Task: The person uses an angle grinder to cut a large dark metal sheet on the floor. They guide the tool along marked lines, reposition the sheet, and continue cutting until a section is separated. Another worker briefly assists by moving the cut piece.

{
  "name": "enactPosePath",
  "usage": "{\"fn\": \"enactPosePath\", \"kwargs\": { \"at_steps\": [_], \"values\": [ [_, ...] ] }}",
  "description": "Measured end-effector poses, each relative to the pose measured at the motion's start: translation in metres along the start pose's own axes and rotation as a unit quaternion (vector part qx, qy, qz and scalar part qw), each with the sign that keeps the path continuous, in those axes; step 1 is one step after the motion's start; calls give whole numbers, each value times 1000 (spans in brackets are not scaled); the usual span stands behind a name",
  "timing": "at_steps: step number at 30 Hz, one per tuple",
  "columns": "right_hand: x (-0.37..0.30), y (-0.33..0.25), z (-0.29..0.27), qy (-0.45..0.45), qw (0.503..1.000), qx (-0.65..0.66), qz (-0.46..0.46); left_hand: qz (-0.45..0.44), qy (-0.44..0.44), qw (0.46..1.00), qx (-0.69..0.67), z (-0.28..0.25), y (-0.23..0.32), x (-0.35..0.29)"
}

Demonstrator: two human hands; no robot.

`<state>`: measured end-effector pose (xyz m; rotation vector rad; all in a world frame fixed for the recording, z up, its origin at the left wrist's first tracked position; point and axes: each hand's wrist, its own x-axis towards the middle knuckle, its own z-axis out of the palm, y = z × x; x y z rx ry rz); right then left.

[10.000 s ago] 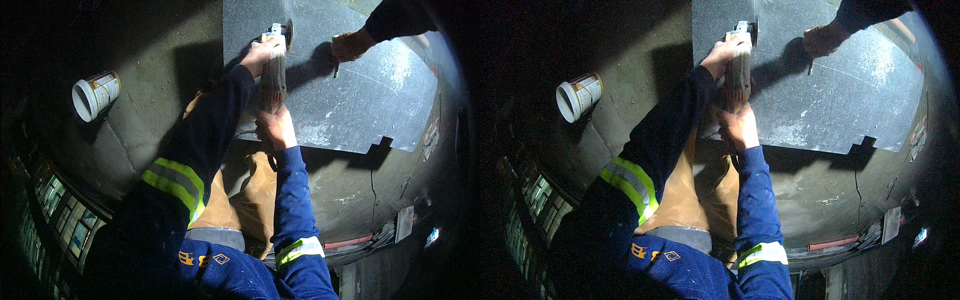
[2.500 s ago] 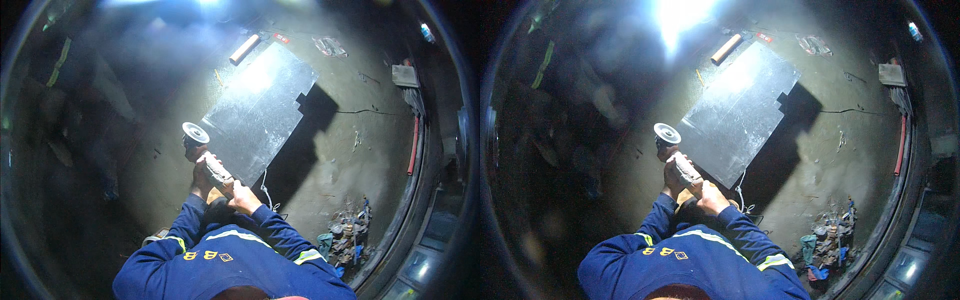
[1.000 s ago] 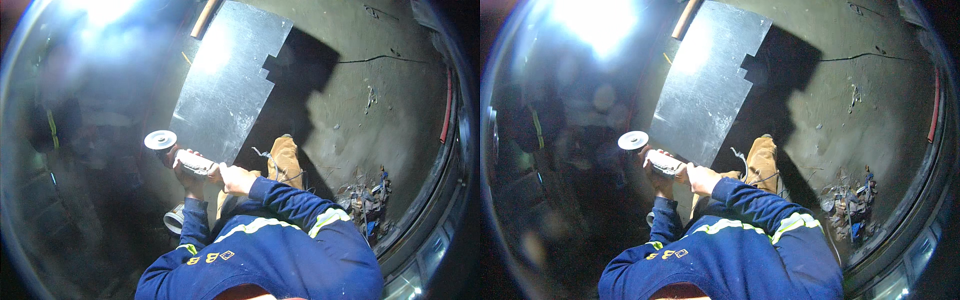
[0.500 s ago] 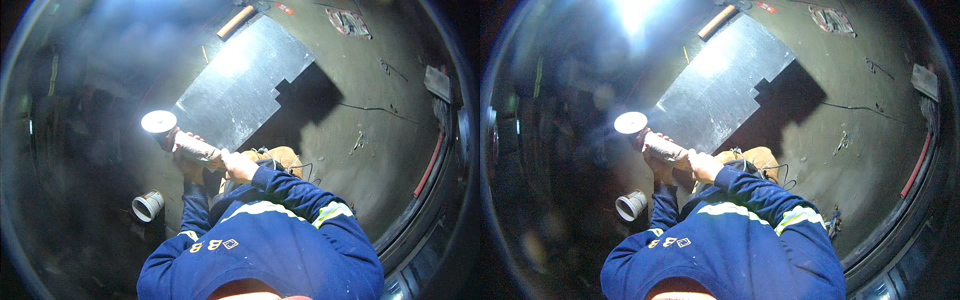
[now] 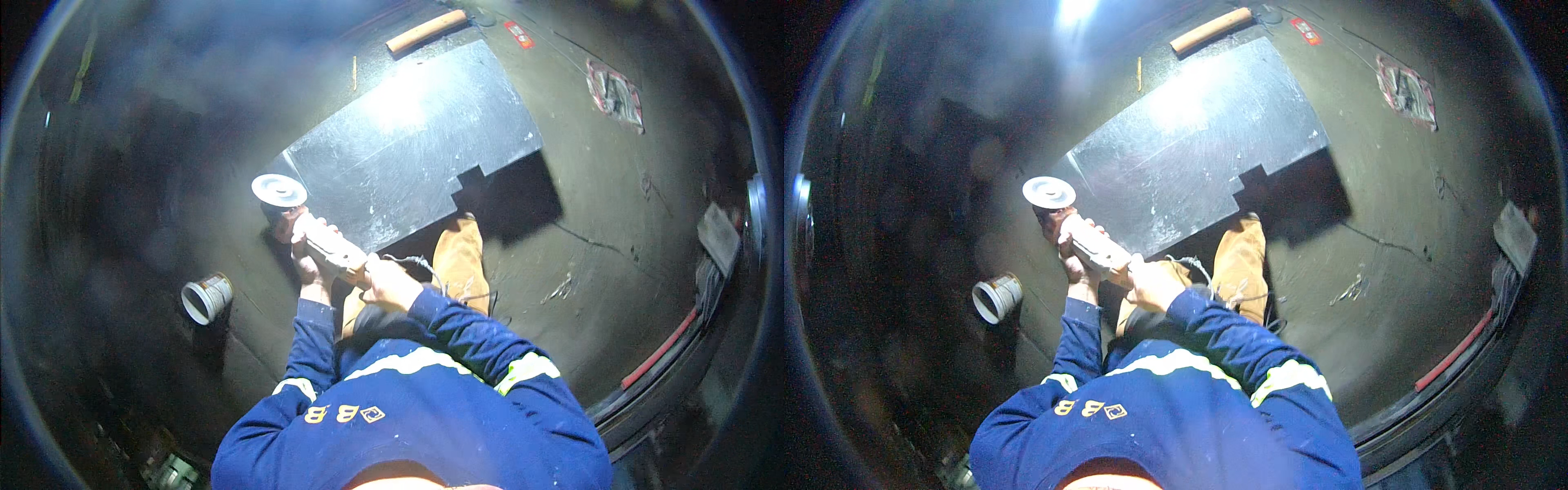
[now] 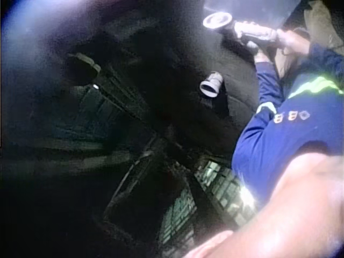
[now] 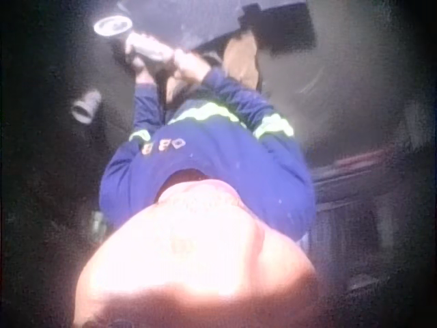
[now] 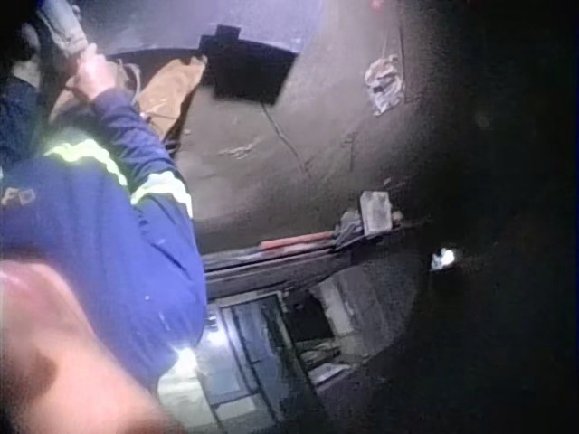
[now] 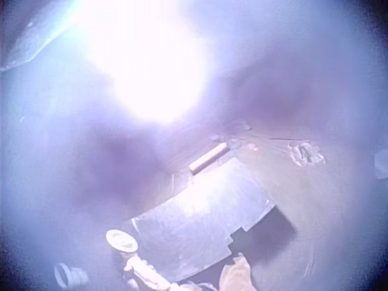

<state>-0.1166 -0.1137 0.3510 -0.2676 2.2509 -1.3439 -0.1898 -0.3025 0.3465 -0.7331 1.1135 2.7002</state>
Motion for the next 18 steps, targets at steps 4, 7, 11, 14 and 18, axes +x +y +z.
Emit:
{"fn": "enactPosePath", "kwargs": {
  "at_steps": [4, 7, 11, 14, 18],
  "values": [
    [8, 68, -38, 13, 997, 34, -63, -81, 49, 994, -51, 24, -63, 33],
    [19, 105, -74, -66, 996, 60, 8, -69, 93, 993, -25, 27, -110, 62],
    [54, 147, -104, -181, 971, 139, 66, -65, 130, 988, -50, 1, -143, 90],
    [91, 212, -124, -227, 908, 323, 140, -54, 157, 986, -28, -15, -155, 103],
    [141, 311, -156, -38, 821, 509, 256, -46, 184, 980, -53, -62, -168, 109]
  ]
}}
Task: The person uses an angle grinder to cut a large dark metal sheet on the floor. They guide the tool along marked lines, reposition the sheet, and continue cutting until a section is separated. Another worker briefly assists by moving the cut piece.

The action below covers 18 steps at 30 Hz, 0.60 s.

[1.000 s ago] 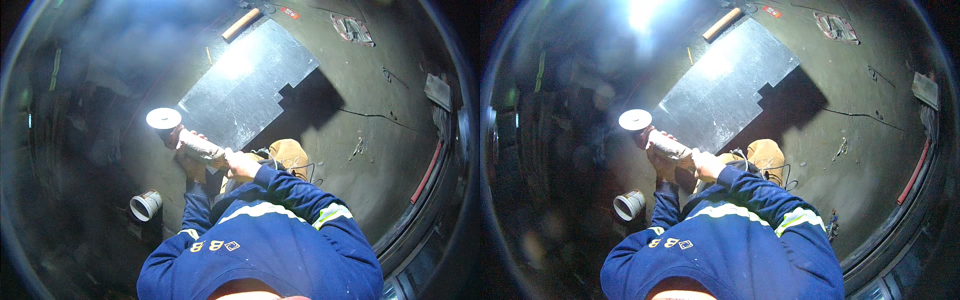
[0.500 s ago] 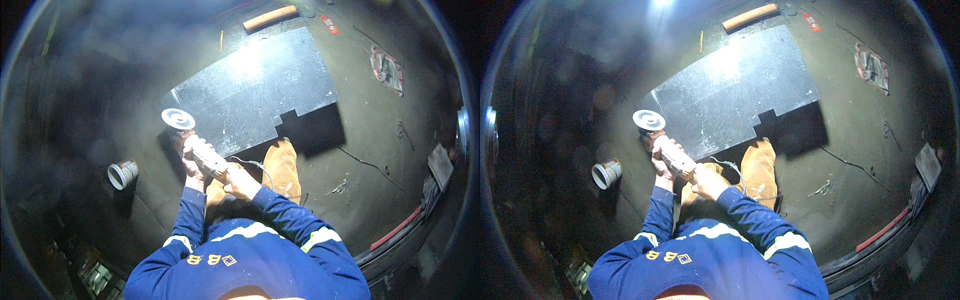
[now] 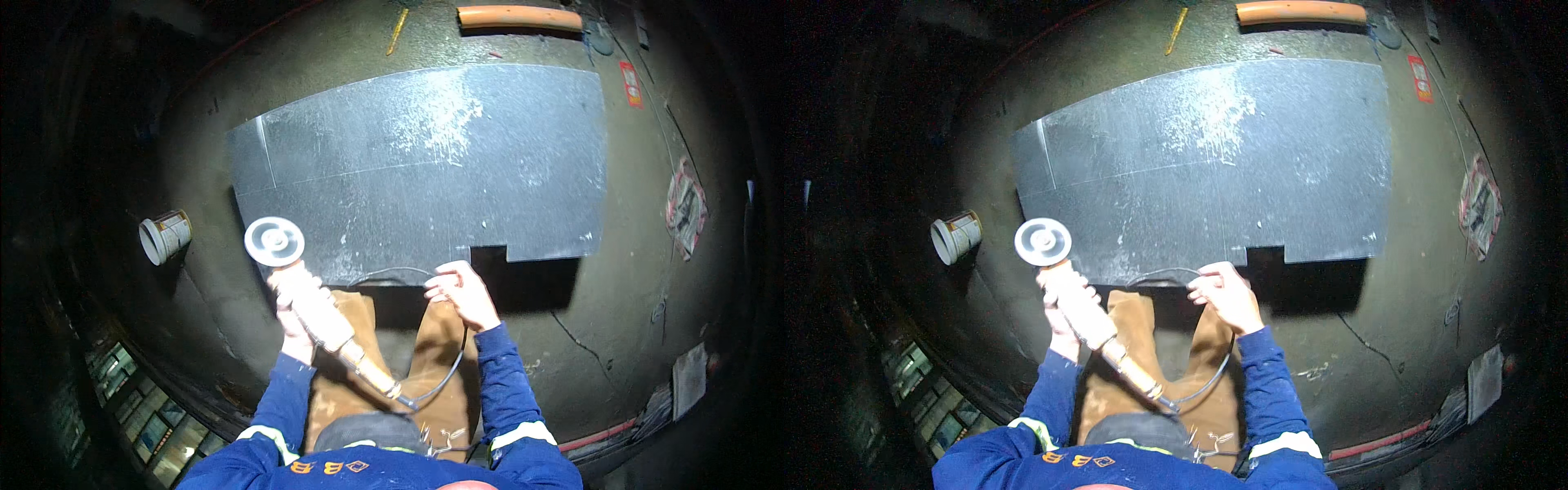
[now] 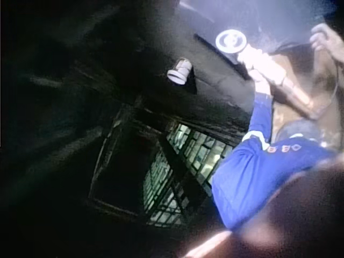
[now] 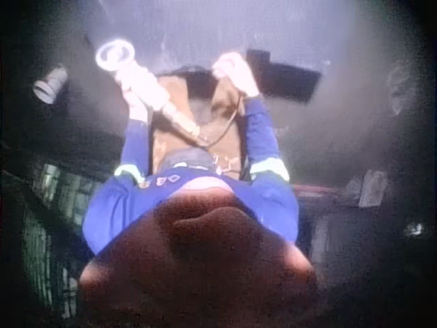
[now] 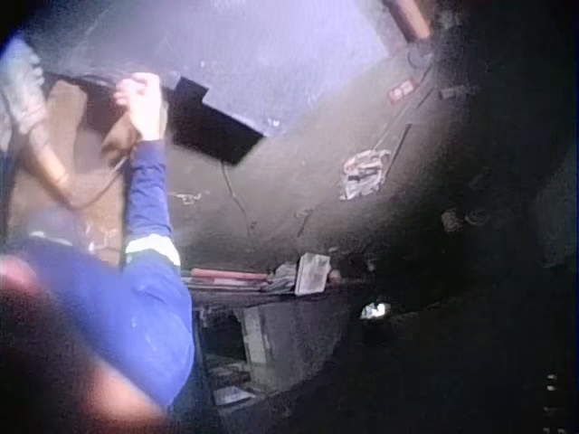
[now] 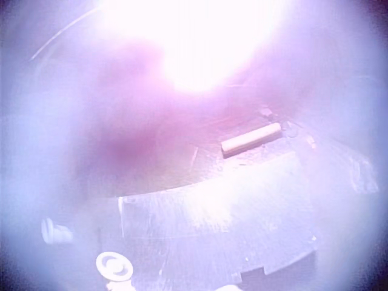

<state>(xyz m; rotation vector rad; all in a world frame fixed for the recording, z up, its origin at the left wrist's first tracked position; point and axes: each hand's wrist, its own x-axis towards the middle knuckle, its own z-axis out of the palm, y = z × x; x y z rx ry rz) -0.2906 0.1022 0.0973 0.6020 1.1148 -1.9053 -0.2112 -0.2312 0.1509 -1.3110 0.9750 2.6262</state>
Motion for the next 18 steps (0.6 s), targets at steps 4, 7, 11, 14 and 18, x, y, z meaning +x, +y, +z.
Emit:
{"fn": "enactPosePath", "kwargs": {
  "at_steps": [4, 7, 11, 14, 18],
  "values": [
    [75, 26, -62, 246, 923, -271, -119, 11, 50, 999, -11, -46, -1, 12],
    [120, 51, -60, 190, 721, -586, -318, 18, 68, 997, -37, -70, -3, 20],
    [169, 86, -31, -26, 671, -663, -330, 27, 82, 995, -59, -84, -7, 19],
    [223, 89, 3, -120, 588, -702, -384, 39, 101, 992, -66, -88, -10, 5],
    [327, 0, -7, -236, 439, -769, -399, 33, 101, 991, -83, -85, -15, -5]
  ]
}}
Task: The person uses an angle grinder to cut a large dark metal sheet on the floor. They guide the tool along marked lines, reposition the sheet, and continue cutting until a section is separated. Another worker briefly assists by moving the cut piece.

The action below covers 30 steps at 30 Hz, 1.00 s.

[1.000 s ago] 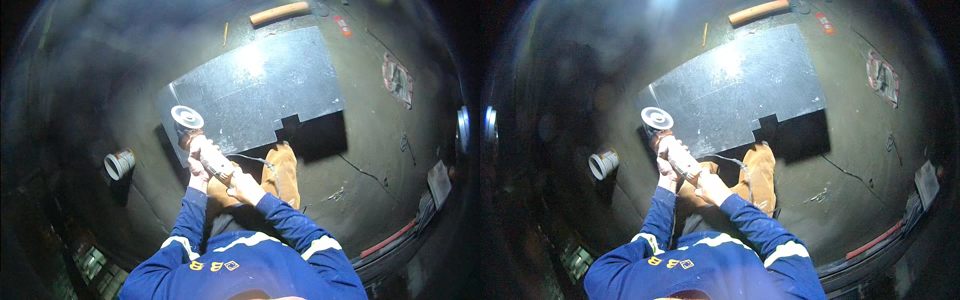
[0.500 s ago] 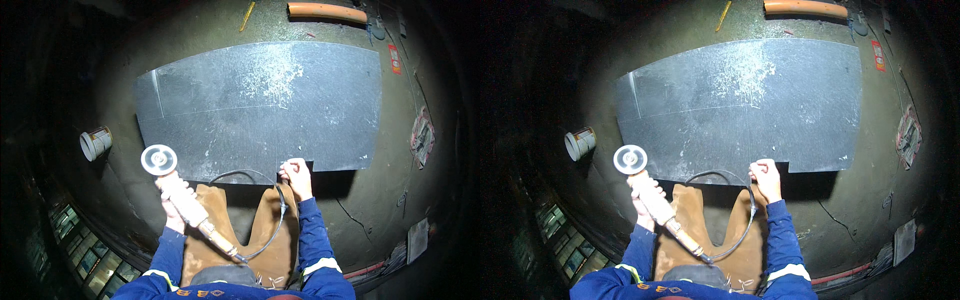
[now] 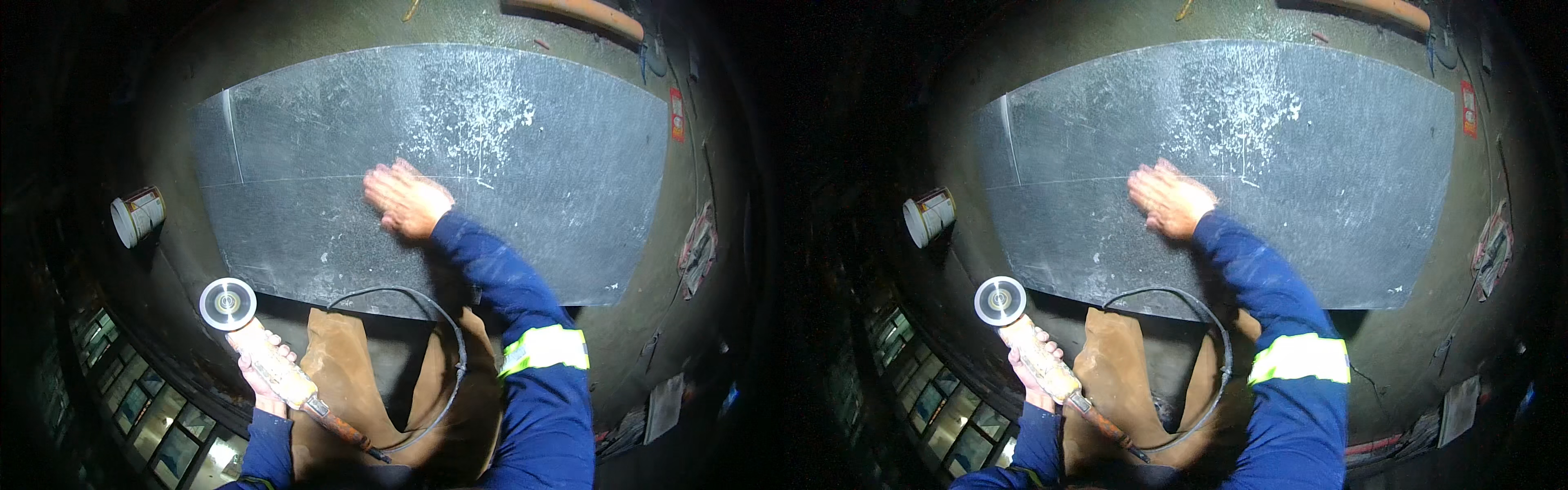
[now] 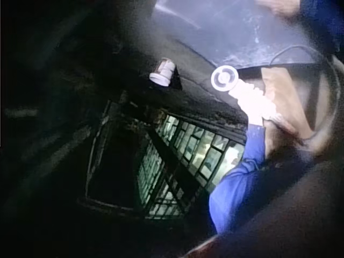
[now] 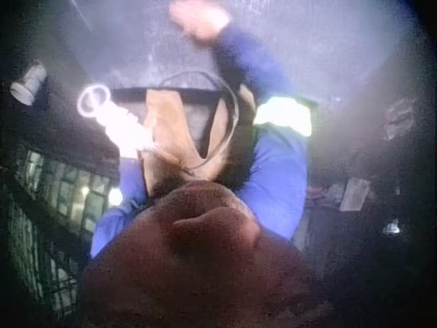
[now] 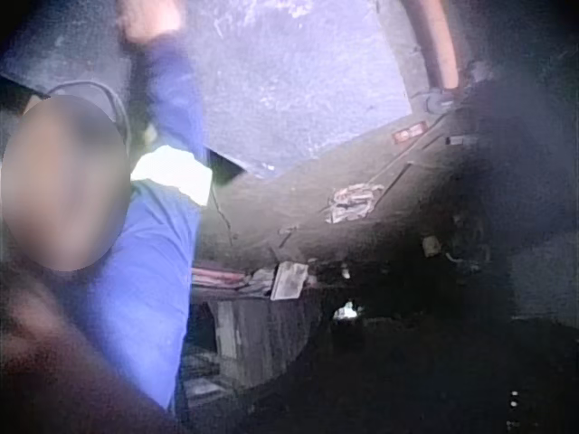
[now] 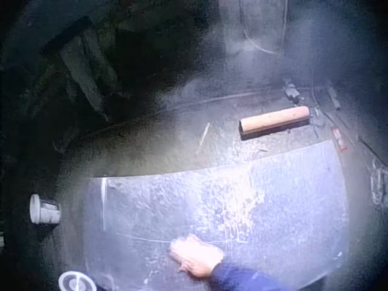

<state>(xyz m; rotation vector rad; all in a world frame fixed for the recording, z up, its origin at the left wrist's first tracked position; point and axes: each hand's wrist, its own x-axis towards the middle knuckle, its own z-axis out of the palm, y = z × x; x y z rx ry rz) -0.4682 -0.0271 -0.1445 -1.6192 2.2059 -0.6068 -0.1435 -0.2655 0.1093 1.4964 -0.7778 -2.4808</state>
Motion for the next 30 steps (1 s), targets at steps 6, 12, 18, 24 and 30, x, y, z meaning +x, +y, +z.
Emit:
{"fn": "enactPosePath", "kwargs": {
  "at_steps": [6, 12, 18, 24, 30],
  "values": [
    [-241, 268, -202, 128, 512, -220, 820, -21, -4, 1000, -14, 3, -6, -2],
    [-270, 183, -185, 91, 681, -286, 667, -35, -23, 999, -25, 5, -9, -8],
    [3, -4, -38, 94, 975, -31, 199, -60, -54, 996, -39, 24, -21, 0],
    [-133, 165, -100, 202, 836, -350, 372, -67, -45, 995, -51, 26, -21, -3],
    [-174, 195, -147, 157, 725, -392, 544, -56, -42, 997, -44, 22, -19, -6]
  ]
}}
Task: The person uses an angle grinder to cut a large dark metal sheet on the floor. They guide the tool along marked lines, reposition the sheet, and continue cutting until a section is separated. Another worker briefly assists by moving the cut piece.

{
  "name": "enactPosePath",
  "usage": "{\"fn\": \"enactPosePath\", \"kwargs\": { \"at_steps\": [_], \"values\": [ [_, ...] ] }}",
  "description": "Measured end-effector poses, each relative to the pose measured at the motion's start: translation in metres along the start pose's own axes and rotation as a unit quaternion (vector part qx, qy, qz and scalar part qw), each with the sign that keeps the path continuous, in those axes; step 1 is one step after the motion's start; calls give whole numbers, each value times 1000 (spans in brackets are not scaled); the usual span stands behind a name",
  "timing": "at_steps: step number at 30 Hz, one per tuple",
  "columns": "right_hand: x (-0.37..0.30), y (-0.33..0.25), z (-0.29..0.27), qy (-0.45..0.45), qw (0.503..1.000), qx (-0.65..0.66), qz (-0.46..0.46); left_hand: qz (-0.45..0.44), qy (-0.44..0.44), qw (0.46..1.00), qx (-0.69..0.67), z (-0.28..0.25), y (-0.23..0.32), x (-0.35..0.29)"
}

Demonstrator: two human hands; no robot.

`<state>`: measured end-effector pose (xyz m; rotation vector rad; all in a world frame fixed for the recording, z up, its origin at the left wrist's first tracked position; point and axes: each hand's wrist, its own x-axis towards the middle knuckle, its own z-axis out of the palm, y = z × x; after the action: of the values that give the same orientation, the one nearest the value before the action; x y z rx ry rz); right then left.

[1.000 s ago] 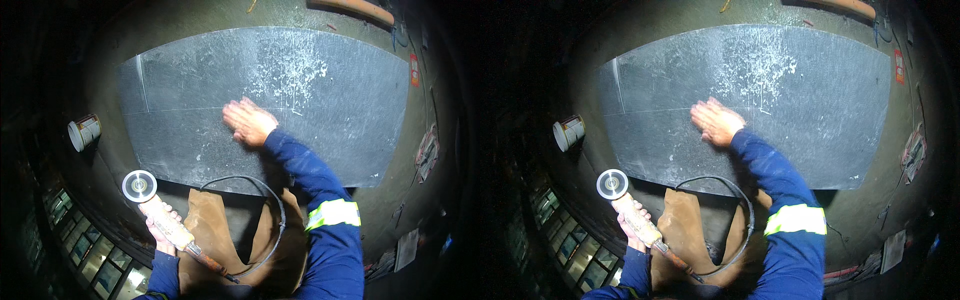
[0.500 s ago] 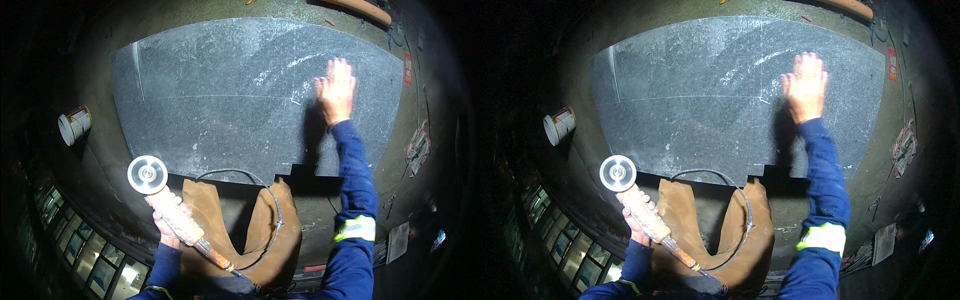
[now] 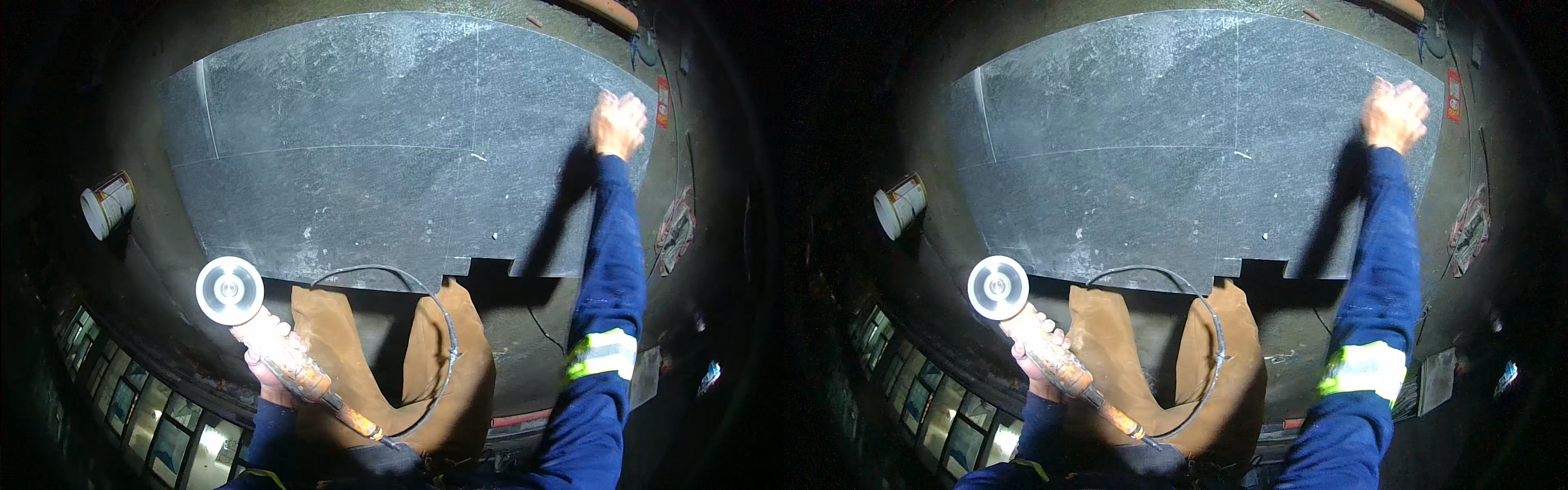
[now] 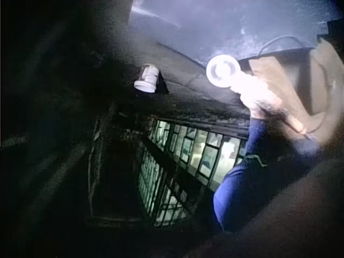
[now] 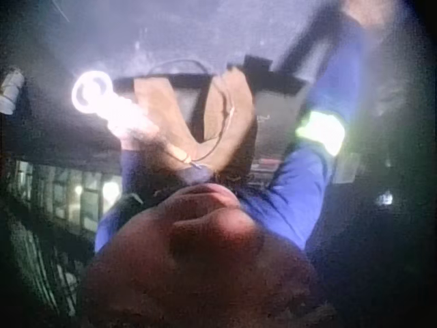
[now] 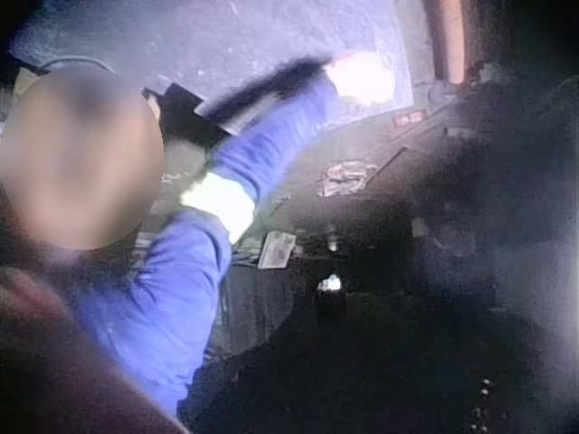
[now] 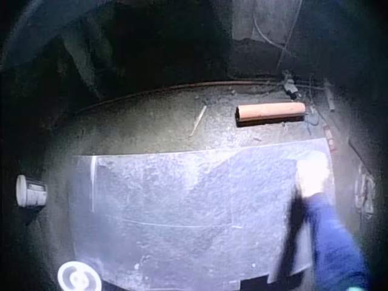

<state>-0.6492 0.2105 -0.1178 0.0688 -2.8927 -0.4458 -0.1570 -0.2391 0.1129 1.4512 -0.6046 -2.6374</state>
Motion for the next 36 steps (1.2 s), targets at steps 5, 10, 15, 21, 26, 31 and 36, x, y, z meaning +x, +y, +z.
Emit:
{"fn": "enactPosePath", "kwargs": {
  "at_steps": [5, 10, 15, 21, 26, 31, 36],
  "values": [
    [-42, -274, -77, -64, 842, 376, -381, -2, 2, 1000, 6, -1, -1, 3],
    [37, -133, -22, 37, 962, 151, -224, -12, -8, 1000, 14, 12, -16, 10],
    [-13, 146, -8, 11, 999, -38, 24, -44, 19, 998, 29, 10, -31, 19],
    [-200, -46, -319, -592, 486, 639, 72, -60, -29, 996, 51, 62, -60, 88],
    [-257, -99, -353, -509, 501, 696, 78, -102, -106, 983, 106, 145, -78, 119],
    [-236, -104, -328, -458, 528, 701, 140, -84, -185, 960, 193, 222, -82, 151],
    [-181, -136, -295, -373, 512, 744, 212, -143, -312, 920, 190, 301, -60, 241]
  ]
}}
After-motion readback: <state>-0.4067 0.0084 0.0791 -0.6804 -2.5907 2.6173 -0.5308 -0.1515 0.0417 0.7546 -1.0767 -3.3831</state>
